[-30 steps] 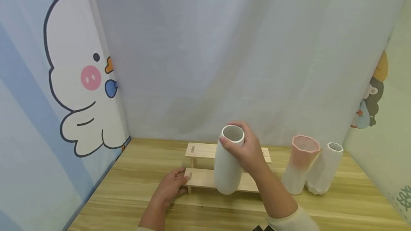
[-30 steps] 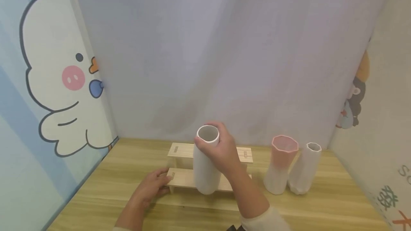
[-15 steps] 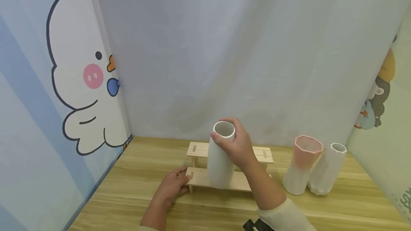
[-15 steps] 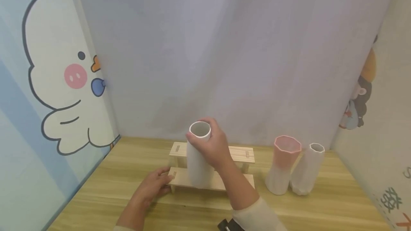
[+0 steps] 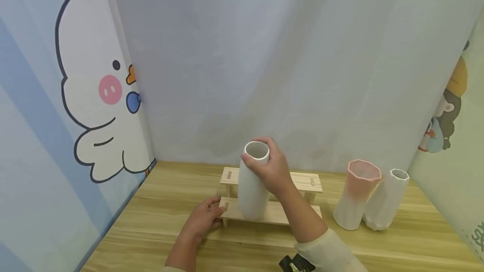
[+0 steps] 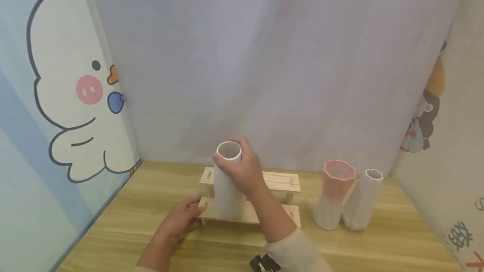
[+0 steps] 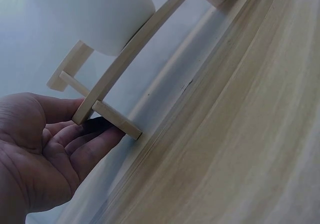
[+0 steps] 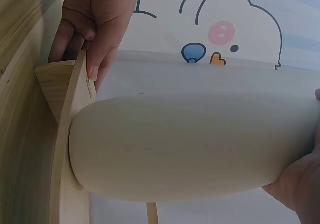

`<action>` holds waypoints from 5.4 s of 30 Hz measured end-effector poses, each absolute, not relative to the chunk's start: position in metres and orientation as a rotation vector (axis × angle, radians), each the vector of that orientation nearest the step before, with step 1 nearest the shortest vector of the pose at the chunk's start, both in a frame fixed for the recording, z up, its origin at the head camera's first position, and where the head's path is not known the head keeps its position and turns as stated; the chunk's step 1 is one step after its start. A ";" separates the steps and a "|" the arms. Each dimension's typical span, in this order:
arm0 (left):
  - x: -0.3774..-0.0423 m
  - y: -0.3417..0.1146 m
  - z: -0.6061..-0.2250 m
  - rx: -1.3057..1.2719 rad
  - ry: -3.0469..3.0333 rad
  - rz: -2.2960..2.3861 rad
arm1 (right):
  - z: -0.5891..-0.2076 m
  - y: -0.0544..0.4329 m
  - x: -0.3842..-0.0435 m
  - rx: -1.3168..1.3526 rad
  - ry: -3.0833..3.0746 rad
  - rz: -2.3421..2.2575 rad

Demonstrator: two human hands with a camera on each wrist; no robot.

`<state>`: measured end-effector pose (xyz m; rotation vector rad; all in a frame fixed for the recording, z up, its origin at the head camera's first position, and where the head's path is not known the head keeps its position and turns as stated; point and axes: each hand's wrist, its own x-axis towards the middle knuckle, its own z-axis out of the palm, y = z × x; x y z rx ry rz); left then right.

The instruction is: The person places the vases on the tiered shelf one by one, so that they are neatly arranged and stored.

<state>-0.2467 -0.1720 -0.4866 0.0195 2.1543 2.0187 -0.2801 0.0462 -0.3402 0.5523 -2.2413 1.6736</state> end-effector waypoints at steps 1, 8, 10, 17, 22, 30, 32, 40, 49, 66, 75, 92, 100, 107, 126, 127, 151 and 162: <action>-0.247 -0.172 -0.486 0.020 2.153 2.022 | -0.341 0.045 -0.281 0.553 -2.235 1.679; -0.250 -0.173 -0.488 0.050 2.156 2.018 | -0.341 0.036 -0.284 0.559 -2.226 1.683; -0.250 -0.174 -0.489 0.047 2.157 2.012 | -0.341 0.033 -0.285 0.562 -2.232 1.680; -0.252 -0.175 -0.490 0.058 2.155 2.004 | -0.338 0.024 -0.284 0.575 -2.239 1.671; -0.250 -0.174 -0.488 0.032 2.172 1.986 | -0.339 0.016 -0.285 0.596 -2.250 1.663; -0.249 -0.174 -0.488 0.040 2.165 2.009 | -0.337 0.009 -0.285 0.623 -2.274 1.645; -0.249 -0.174 -0.488 0.039 2.173 2.003 | -0.336 0.008 -0.285 0.622 -2.281 1.648; -0.248 -0.175 -0.487 0.032 2.201 1.978 | -0.339 0.006 -0.286 0.613 -2.273 1.658; -0.248 -0.175 -0.484 0.040 2.197 1.987 | -0.344 0.005 -0.290 0.619 -2.224 1.674; -0.251 -0.174 -0.488 0.015 2.199 1.983 | -0.344 0.004 -0.288 0.623 -2.200 1.702; -0.249 -0.174 -0.488 0.040 2.205 1.980 | -0.343 0.007 -0.285 0.597 -2.260 1.712; -0.250 -0.176 -0.488 0.052 2.182 1.993 | -0.327 0.044 -0.277 0.784 -2.268 1.543; -0.251 -0.173 -0.491 0.059 2.191 2.000 | -0.334 0.082 -0.264 0.758 -2.235 1.511; -0.250 -0.172 -0.490 0.035 2.176 2.024 | -0.341 0.105 -0.249 0.727 -2.234 1.527; -0.250 -0.170 -0.492 -0.007 2.183 1.993 | -0.363 0.166 -0.221 0.644 -2.242 1.343; -0.249 -0.170 -0.492 -0.009 2.185 1.990 | -0.363 0.169 -0.220 0.643 -2.237 1.337; -0.250 -0.169 -0.489 -0.004 2.170 2.013 | -0.334 0.258 -0.208 0.258 -2.293 1.129; -0.249 -0.169 -0.489 -0.020 2.182 1.991 | -0.338 0.283 -0.213 0.164 -2.220 1.125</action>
